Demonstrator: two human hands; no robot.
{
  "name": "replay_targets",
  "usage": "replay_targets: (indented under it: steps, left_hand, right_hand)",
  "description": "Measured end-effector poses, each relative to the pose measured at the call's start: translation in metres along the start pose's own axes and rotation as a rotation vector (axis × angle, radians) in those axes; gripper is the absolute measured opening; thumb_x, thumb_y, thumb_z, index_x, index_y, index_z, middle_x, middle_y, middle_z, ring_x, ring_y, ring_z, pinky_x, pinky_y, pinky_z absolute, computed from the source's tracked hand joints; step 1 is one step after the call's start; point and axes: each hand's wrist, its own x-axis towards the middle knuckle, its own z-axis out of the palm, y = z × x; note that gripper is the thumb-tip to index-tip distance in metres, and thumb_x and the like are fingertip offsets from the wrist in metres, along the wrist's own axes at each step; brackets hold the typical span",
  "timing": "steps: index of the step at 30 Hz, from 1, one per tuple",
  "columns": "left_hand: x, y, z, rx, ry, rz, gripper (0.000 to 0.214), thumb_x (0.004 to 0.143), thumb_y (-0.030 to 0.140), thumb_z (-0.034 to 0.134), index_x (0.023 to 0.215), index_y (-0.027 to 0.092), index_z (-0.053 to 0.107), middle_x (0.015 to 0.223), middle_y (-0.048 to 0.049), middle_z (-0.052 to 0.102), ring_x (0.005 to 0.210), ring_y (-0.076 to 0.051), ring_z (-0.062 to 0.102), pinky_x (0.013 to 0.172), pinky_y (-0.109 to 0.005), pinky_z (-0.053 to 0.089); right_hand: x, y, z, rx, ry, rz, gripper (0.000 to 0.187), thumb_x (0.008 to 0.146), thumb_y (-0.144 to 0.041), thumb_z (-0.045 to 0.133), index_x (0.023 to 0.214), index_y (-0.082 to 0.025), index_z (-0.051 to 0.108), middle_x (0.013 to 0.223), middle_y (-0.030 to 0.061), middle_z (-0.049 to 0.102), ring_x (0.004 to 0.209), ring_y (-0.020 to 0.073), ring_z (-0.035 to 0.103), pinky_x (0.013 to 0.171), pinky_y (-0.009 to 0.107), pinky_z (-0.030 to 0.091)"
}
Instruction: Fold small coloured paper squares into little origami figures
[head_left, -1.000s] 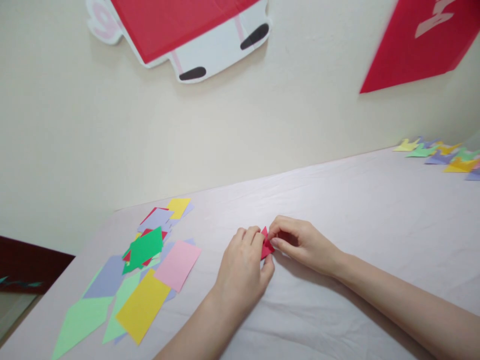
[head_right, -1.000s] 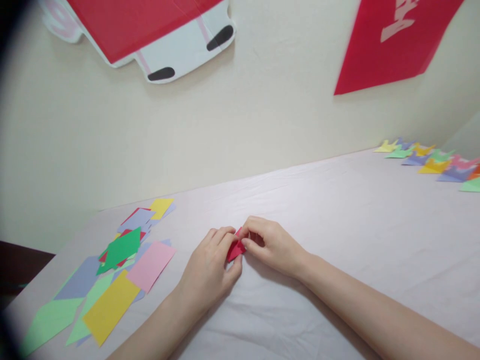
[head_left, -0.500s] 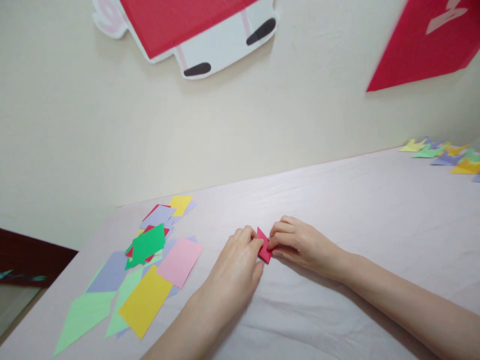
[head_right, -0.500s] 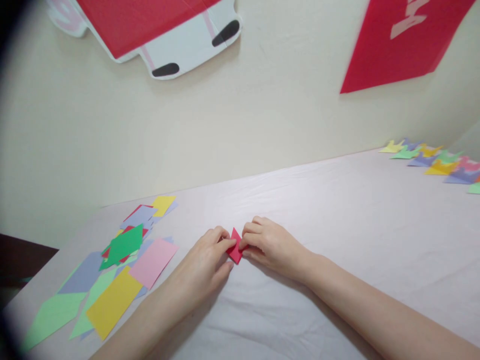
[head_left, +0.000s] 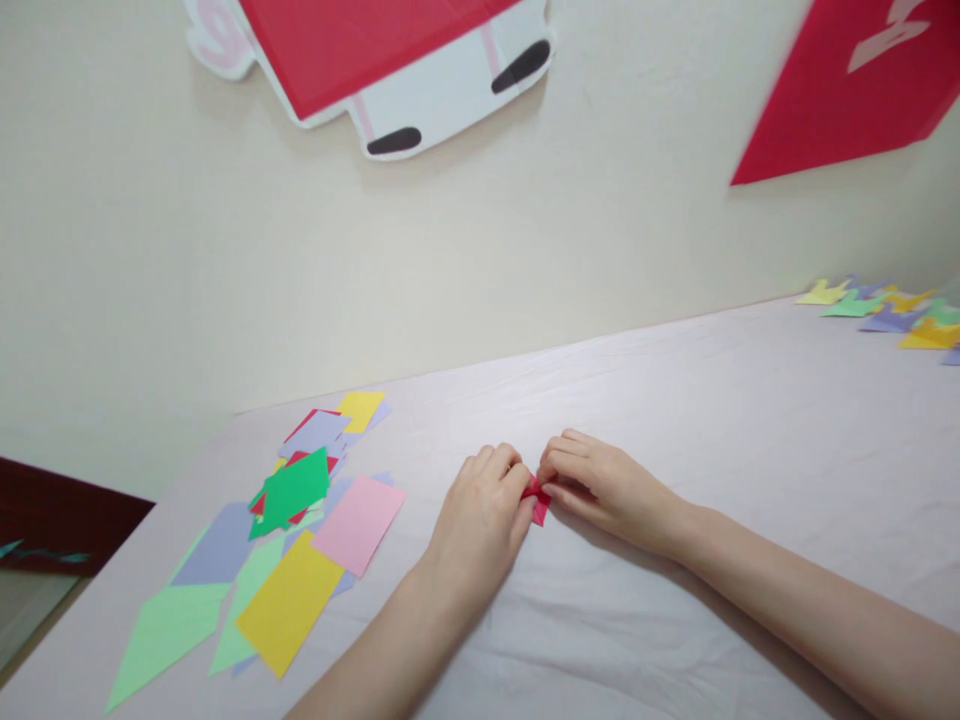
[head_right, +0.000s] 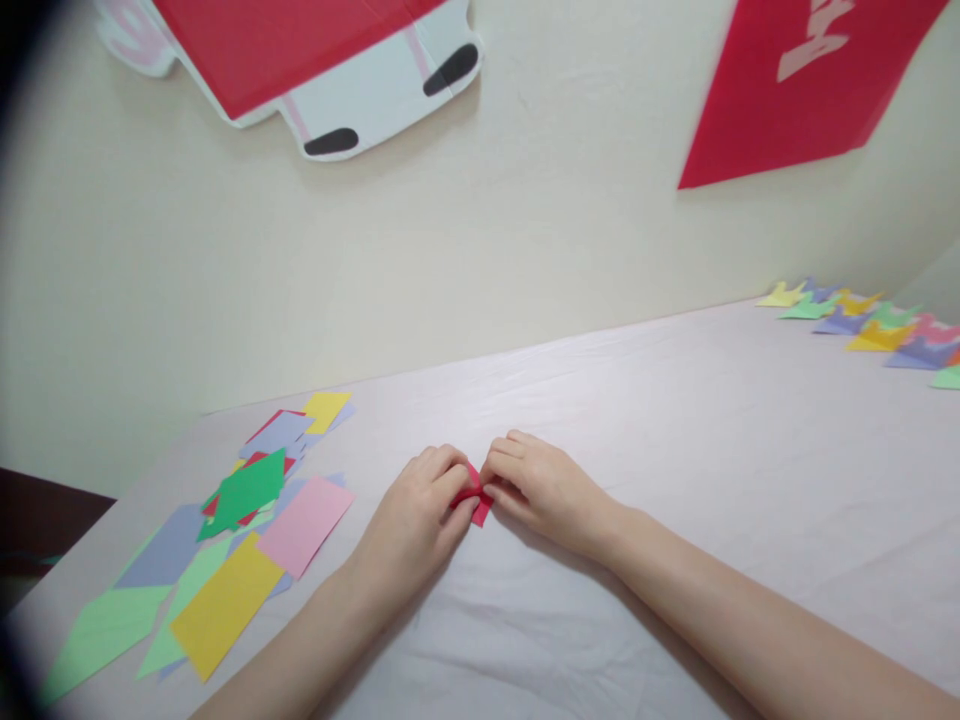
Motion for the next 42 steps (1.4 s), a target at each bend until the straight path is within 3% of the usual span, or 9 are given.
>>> replay_targets:
  steps: [10, 17, 29, 42]
  left_hand:
    - [0.002, -0.010, 0.014, -0.081, 0.139, 0.085, 0.013, 0.087, 0.007, 0.058, 0.081, 0.019, 0.054, 0.087, -0.0028, 0.060, 0.082, -0.020, 0.053, 0.076, -0.033, 0.044]
    - [0.003, -0.011, 0.019, -0.112, 0.185, 0.028, 0.013, 0.088, 0.007, 0.057, 0.082, 0.018, 0.053, 0.083, -0.0026, 0.058, 0.080, -0.020, 0.053, 0.074, -0.033, 0.044]
    - [0.004, -0.010, 0.022, -0.229, 0.225, -0.025, 0.018, 0.084, 0.004, 0.060, 0.078, 0.020, 0.051, 0.080, 0.0007, 0.056, 0.078, -0.018, 0.054, 0.070, -0.029, 0.042]
    - [0.006, -0.010, 0.023, -0.298, 0.221, -0.070, 0.015, 0.084, 0.007, 0.057, 0.078, 0.020, 0.053, 0.080, 0.0002, 0.057, 0.079, -0.018, 0.055, 0.072, -0.029, 0.042]
  right_hand:
    - [-0.001, 0.008, -0.007, 0.137, 0.007, 0.144, 0.015, 0.087, -0.009, 0.057, 0.084, -0.020, 0.067, 0.087, 0.0046, 0.063, 0.089, 0.0212, 0.051, 0.081, 0.035, 0.042]
    - [0.001, 0.009, -0.008, 0.190, -0.019, 0.192, 0.014, 0.091, -0.017, 0.057, 0.085, -0.021, 0.069, 0.087, 0.0049, 0.063, 0.088, 0.0215, 0.050, 0.081, 0.035, 0.041]
    - [0.003, 0.007, -0.006, 0.188, -0.016, 0.217, 0.017, 0.093, -0.027, 0.055, 0.080, -0.021, 0.066, 0.082, 0.0052, 0.062, 0.086, 0.0220, 0.049, 0.080, 0.036, 0.040]
    - [0.006, 0.003, -0.008, 0.200, -0.034, 0.271, 0.011, 0.088, -0.022, 0.060, 0.080, -0.022, 0.067, 0.082, 0.0034, 0.063, 0.085, 0.0214, 0.049, 0.081, 0.037, 0.040]
